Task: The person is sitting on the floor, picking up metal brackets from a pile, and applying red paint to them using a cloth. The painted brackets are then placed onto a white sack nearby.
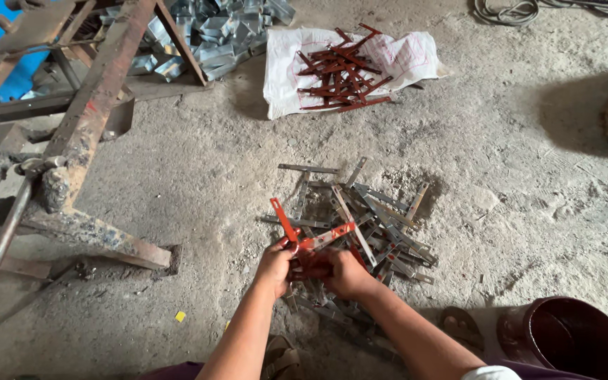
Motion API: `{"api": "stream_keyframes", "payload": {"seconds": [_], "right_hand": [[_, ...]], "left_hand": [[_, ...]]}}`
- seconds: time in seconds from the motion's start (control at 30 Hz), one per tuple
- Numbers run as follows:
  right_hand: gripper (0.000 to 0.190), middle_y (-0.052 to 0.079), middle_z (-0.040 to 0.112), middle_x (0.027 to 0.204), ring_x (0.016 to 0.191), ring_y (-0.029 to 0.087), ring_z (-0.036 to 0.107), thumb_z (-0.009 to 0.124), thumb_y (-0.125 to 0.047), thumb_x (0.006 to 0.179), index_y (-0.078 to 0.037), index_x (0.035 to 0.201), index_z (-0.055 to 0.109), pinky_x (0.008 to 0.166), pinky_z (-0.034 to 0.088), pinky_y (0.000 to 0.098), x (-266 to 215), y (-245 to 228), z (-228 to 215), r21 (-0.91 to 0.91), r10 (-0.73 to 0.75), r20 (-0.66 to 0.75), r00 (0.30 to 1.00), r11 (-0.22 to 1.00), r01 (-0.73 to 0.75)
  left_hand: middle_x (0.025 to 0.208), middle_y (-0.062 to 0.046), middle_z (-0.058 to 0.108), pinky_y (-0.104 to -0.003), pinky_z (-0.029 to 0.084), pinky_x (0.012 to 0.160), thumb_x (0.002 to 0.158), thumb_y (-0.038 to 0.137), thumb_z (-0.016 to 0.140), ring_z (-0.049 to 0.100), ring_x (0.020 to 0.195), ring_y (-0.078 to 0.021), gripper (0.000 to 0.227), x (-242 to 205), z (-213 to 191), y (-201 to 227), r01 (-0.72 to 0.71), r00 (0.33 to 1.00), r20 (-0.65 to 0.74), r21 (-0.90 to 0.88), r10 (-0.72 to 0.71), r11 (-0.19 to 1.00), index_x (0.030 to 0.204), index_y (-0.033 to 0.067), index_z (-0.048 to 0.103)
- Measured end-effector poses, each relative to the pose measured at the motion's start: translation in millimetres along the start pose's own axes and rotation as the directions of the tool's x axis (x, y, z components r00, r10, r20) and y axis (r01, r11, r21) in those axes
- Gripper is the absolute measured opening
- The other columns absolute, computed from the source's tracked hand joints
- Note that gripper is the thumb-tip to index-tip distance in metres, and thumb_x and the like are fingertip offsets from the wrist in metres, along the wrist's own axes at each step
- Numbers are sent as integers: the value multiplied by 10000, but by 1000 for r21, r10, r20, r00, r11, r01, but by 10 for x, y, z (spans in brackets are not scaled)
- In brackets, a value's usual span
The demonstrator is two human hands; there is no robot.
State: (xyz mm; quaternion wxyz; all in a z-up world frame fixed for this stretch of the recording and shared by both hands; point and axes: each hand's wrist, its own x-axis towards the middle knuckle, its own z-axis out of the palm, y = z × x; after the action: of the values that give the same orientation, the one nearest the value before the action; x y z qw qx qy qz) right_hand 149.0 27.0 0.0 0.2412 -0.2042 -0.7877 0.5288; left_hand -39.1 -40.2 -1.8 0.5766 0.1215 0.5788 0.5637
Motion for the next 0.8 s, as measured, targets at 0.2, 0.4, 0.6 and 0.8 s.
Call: {"api": "stream_keyframes", "payload": {"seconds": [0.2, 0.4, 0.6, 0.8], "right_hand": [[224, 48, 785, 1063, 954, 143, 758, 763, -7, 809, -107, 1009, 775, 835, 620, 275, -183, 48, -196, -211, 152, 361, 920, 974, -78], [261, 95, 802, 1035, 886, 176, 764, 684, 16, 845, -121, 1055, 755, 755, 643, 347, -110, -1, -684, 57, 371, -92, 924, 929, -367], [303, 141, 745, 1146, 1093, 349, 639, 705, 30, 782, -32, 1072, 766, 941, 537, 434, 86, -219, -90, -306, -369, -261, 892, 908, 286], [249, 68, 770, 1103, 1108, 256, 694, 684, 42, 858, -154, 912, 827, 998, 573, 358, 115, 281, -789, -248, -85, -506, 858, 968, -50]], "left_hand": [[1105, -129, 764, -430, 599, 512, 997, 52, 488, 774, 852, -266, 354, -52, 25, 262, -131, 986, -100, 2, 131, 991, 1325, 105, 609], [1081, -93, 739, -383, 577, 501, 1006, 77, 514, 747, 837, -246, 353, 71, -23, 169, -199, 978, -65, 30, 200, 980, 1347, 131, 586], [1108, -108, 726, -398, 609, 694, 1049, 83, 543, 701, 913, -229, 377, 253, -55, -153, -349, 933, 122, 64, 339, 935, 1418, 47, 614], [1153, -140, 737, -532, 648, 660, 961, 110, 515, 747, 983, -313, 387, -367, 67, 252, -194, 965, 171, -44, 199, 980, 1343, 83, 565]]}}
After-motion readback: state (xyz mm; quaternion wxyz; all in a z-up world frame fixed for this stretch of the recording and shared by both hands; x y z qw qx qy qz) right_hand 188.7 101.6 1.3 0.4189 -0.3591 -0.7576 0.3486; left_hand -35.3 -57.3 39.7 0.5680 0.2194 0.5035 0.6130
